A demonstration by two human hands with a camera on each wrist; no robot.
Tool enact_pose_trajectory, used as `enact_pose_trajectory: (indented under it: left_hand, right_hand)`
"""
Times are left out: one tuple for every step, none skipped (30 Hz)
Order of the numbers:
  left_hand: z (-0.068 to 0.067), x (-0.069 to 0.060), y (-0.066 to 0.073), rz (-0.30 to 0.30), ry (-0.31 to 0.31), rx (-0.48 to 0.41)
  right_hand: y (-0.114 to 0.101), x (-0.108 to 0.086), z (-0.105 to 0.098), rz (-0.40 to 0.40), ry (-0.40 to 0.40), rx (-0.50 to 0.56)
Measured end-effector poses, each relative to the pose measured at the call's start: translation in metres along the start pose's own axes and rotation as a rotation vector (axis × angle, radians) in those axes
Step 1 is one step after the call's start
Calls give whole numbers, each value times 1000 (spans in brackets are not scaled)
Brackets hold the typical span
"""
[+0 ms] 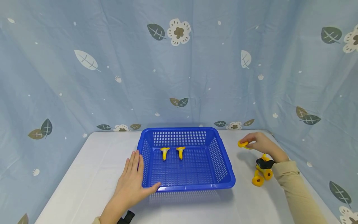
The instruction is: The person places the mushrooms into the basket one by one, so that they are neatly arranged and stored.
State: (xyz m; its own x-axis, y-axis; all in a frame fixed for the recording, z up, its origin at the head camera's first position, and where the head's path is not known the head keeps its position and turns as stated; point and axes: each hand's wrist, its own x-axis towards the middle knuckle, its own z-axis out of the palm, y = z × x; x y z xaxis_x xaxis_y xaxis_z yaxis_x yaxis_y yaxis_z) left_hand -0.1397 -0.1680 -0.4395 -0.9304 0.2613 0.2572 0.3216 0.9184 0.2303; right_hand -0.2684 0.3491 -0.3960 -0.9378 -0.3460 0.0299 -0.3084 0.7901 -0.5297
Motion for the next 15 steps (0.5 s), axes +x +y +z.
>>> enact_pose_trajectory:
  left_hand:
    - [0, 0, 0, 0, 1, 0]
    - [0, 0, 0, 0, 2, -1]
    - [0, 0, 0, 0, 2, -2]
    - [0, 0, 0, -1, 2, -2]
    - [0, 0, 0, -1, 2, 0]
    - [0, 0, 0, 0, 2, 1]
    - [0, 0, 0, 1, 3, 4]
    - [0, 0, 0, 2, 3, 6]
    - [0, 0, 0, 3, 4, 9]
    - [0, 0, 0, 4, 5, 10]
    - [0, 0, 0, 5, 6, 12]
    - [0, 0, 0, 6, 7, 10]
    - [0, 0, 0, 7, 8, 11]
    - [0, 0, 0, 7, 10, 10]
    - [0, 0, 0, 8, 11, 9]
  right_hand:
    - [-3, 0, -1, 8, 7, 3]
    - [-6, 0, -1, 14, 15, 4]
    - [-10, 0, -2, 18, 24, 3]
    - [-13, 1, -3, 18, 34, 3]
    - [-16, 1, -3, 22, 46, 6]
    - [-19, 1, -4, 24, 58, 10]
    - [-22, 1, -4, 16, 68, 14]
    - [-26, 1, -5, 12, 78, 17]
    - [-29, 1, -6, 3, 90, 23]
    - [-32, 2, -6, -5, 102, 28]
    - [-35, 2, -7, -12, 114, 37]
    - [-38, 3, -7, -23, 125, 41]
    - [-41, 3, -8, -29, 136, 45]
    - [-44, 3, -8, -30, 149, 52]
    - [-48, 4, -8, -35, 161, 58]
